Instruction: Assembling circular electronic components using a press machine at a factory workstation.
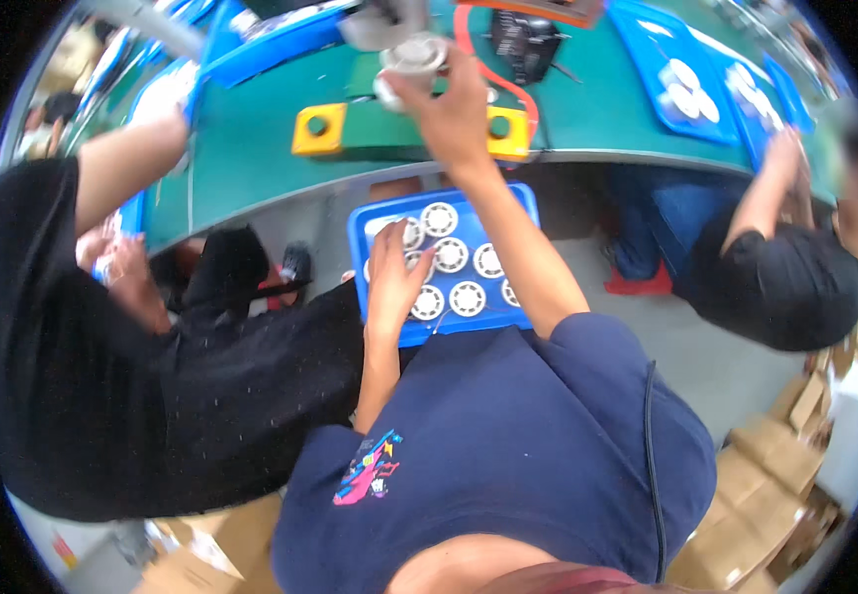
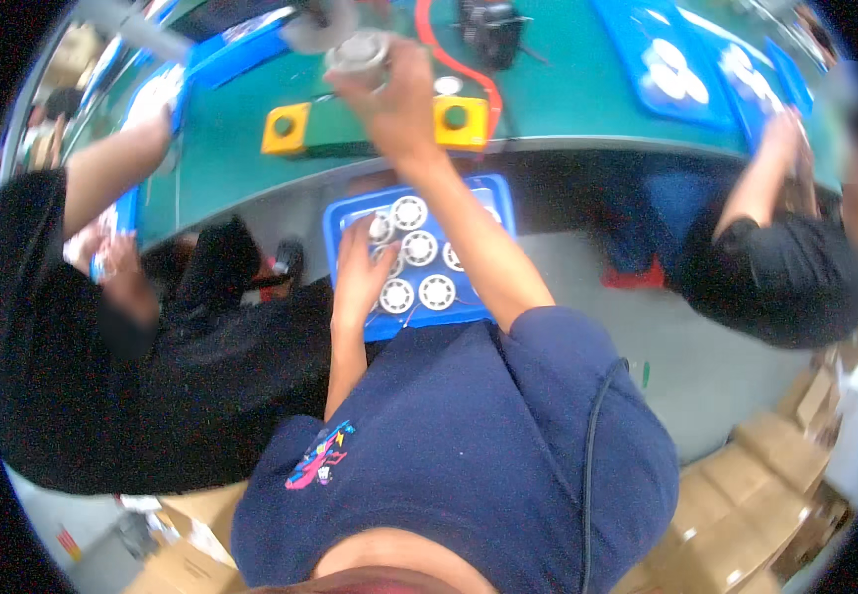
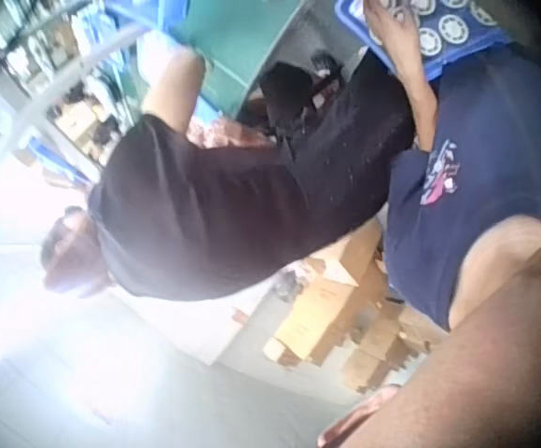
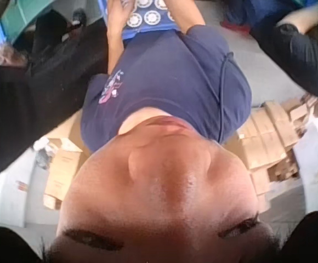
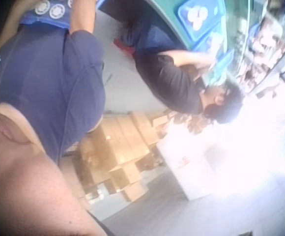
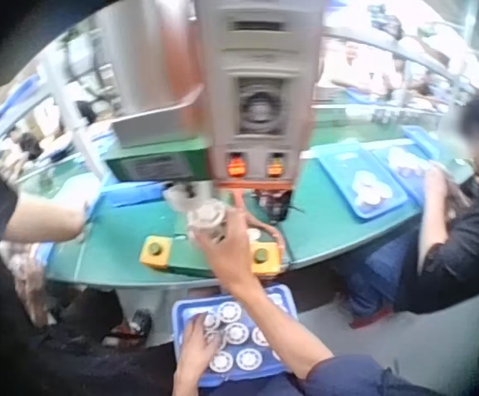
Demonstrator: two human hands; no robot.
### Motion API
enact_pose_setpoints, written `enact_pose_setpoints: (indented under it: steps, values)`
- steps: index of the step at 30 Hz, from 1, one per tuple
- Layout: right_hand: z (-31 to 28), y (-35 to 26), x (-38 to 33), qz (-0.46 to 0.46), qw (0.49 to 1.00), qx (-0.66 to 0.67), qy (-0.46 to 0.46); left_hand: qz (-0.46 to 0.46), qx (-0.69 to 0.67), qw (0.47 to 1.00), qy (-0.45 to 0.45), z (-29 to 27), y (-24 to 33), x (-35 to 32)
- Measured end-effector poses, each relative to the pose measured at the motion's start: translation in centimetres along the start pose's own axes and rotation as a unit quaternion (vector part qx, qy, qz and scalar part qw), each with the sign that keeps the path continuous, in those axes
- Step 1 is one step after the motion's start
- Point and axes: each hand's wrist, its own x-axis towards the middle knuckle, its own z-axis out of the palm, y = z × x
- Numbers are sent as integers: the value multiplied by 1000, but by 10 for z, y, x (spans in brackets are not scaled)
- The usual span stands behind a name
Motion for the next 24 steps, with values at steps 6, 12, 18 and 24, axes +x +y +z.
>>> enact_pose_setpoints:
  steps: [6, 12, 18, 24]
  values:
    - [-144, 29, -7, 83, 984, -75, 135, -28, 20, 999, 7, 2, -9, -9]
    - [-267, 150, 42, 4, 900, -354, 255, -12, 14, 1000, 9, 4, -25, -1]
    - [-292, 204, 80, -26, 884, -388, 260, -5, 16, 999, 33, -1, -10, 2]
    - [-276, 173, 43, -52, 853, -480, 195, 26, -19, 999, 19, 5, 9, -25]
